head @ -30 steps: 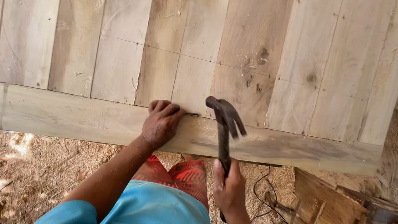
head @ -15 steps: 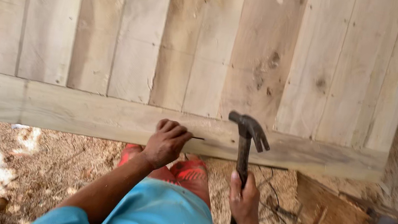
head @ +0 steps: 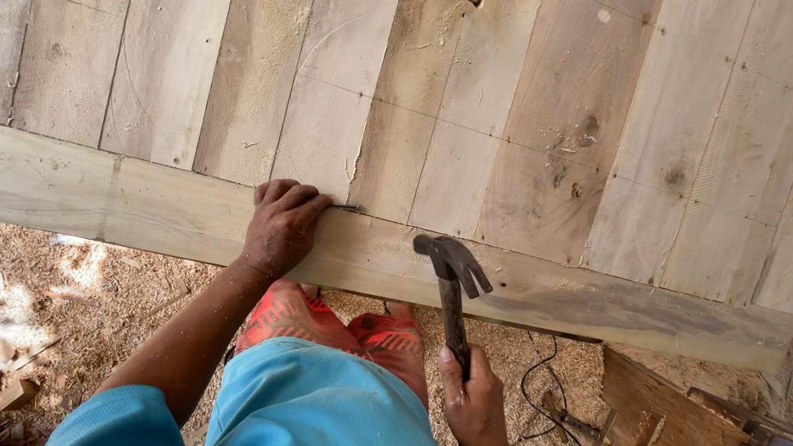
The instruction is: The person uses a hammer to drive nails into a wooden plank that is part of a larger wooden panel. The person holds the nail with one hand and strikes it with the hammer using the other hand, working along the edge of the plank.
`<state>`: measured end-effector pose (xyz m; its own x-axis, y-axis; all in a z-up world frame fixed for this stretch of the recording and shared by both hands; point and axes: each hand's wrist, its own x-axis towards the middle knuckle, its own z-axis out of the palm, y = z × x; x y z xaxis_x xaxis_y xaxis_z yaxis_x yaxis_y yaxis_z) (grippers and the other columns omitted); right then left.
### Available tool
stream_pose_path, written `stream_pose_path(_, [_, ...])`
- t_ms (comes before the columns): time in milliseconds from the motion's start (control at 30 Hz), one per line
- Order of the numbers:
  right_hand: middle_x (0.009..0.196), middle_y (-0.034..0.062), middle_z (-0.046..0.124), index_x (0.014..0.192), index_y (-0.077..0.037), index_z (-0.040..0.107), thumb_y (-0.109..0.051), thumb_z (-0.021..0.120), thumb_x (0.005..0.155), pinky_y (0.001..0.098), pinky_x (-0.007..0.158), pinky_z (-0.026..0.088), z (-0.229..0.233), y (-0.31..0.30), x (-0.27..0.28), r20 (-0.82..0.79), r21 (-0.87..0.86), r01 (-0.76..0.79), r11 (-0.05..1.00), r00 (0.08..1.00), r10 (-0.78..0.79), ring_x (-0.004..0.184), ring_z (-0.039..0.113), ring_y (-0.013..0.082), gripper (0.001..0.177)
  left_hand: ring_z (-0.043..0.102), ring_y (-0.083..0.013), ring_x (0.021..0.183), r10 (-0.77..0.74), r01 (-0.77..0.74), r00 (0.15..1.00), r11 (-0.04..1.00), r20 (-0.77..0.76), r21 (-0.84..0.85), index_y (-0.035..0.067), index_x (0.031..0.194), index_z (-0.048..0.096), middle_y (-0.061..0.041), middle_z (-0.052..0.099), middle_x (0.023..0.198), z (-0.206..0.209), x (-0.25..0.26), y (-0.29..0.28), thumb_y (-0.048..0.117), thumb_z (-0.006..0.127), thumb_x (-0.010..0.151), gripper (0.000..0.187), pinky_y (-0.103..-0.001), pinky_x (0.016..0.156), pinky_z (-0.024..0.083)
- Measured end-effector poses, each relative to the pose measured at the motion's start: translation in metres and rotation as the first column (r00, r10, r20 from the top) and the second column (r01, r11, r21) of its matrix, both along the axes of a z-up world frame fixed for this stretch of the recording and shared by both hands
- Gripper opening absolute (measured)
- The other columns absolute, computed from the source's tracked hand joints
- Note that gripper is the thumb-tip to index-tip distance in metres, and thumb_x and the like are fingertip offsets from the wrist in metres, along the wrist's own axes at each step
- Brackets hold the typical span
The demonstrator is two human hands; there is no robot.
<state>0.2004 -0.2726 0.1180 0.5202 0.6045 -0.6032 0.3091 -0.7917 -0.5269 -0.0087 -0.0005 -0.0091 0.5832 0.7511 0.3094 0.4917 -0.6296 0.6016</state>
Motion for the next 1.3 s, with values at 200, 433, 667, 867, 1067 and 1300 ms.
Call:
stream_pose_path(200, [0.058, 0.002, 0.059, 0.101, -0.008, 0.056, -0.044, 0.048, 0.098, 0.0352, 0.04, 0.051, 0.008, 0.027, -0.015, 0.122, 0.287, -0.15, 0.946, 0.985, 0.119, 0.046, 0.06, 0.013, 0.037, 0.06, -0.027, 0.108, -0.007, 0.007, 1.0, 1.0, 0.018, 0.007, 0.014, 0.11, 0.075, -0.001, 0.068, 0.109, -0.004, 0.0, 0.008, 0.005, 0.068, 0.083, 0.029, -0.044, 0.098, 0.042])
stream_pose_path(433, [0.068, 0.0135, 0.064, 0.1, -0.003, 0.055, -0.038, 0.057, 0.104, 0.0437, 0.052, 0.051, -0.041, 0.075, -0.036, 0.262, 0.186, -0.298, 0.936, 0.934, 0.245, 0.059, 0.065, 0.0285, 0.035, 0.06, -0.027, 0.109, -0.011, 0.011, 1.0, 0.999, 0.009, 0.035, 0.013, 0.11, 0.074, -0.003, 0.068, 0.109, -0.003, 0.003, 0.007, 0.005, 0.066, 0.083, 0.029, -0.044, 0.096, 0.042])
stream_pose_path(667, [0.07, 0.0164, 0.066, 0.101, -0.002, 0.055, -0.038, 0.057, 0.103, 0.0454, 0.056, 0.053, -0.025, 0.074, -0.03, 0.29, 0.288, -0.363, 0.886, 0.915, 0.281, 0.064, 0.067, 0.0337, 0.035, 0.06, -0.0274, 0.106, -0.001, 0.001, 1.0, 1.0, 0.014, 0.022, 0.014, 0.109, 0.072, -0.003, 0.067, 0.105, -0.001, 0.0, 0.01, 0.006, 0.066, 0.084, 0.027, -0.043, 0.093, 0.043])
stream_pose_path(867, [0.068, 0.0141, 0.067, 0.102, -0.004, 0.057, -0.043, 0.052, 0.101, 0.0423, 0.053, 0.054, -0.025, 0.083, 0.002, 0.077, 0.111, -0.227, 0.967, 0.973, 0.22, 0.058, 0.07, 0.0274, 0.039, 0.06, -0.0275, 0.106, -0.078, 0.078, 0.995, 0.997, -0.063, 0.002, 0.012, 0.106, 0.071, -0.005, 0.066, 0.104, 0.011, 0.002, -0.036, 0.005, 0.065, 0.081, 0.027, -0.044, 0.096, 0.043])
stream_pose_path(1067, [0.076, 0.0171, 0.069, 0.111, -0.005, 0.06, -0.044, 0.053, 0.098, 0.0445, 0.061, 0.054, -0.016, 0.041, 0.007, 0.057, 0.051, -0.178, 0.983, 0.983, 0.175, 0.069, 0.072, 0.0316, 0.042, 0.06, -0.0272, 0.106, 0.03, -0.03, 0.999, 1.0, -0.024, -0.007, 0.012, 0.106, 0.072, -0.005, 0.067, 0.105, 0.024, -0.029, -0.044, 0.007, 0.067, 0.082, 0.025, -0.044, 0.094, 0.042])
stream_pose_path(1300, [0.067, 0.0138, 0.066, 0.1, -0.006, 0.061, -0.045, 0.052, 0.1, 0.0444, 0.059, 0.051, -0.024, 0.037, -0.042, 0.069, -0.079, 0.009, 0.997, 0.998, -0.003, 0.06, 0.067, 0.0269, 0.04, 0.059, -0.0268, 0.105, -0.038, 0.038, 0.999, 0.999, 0.0, 0.03, 0.013, 0.105, 0.073, -0.003, 0.067, 0.104, 0.013, -0.038, 0.031, 0.009, 0.07, 0.086, 0.02, -0.043, 0.094, 0.041])
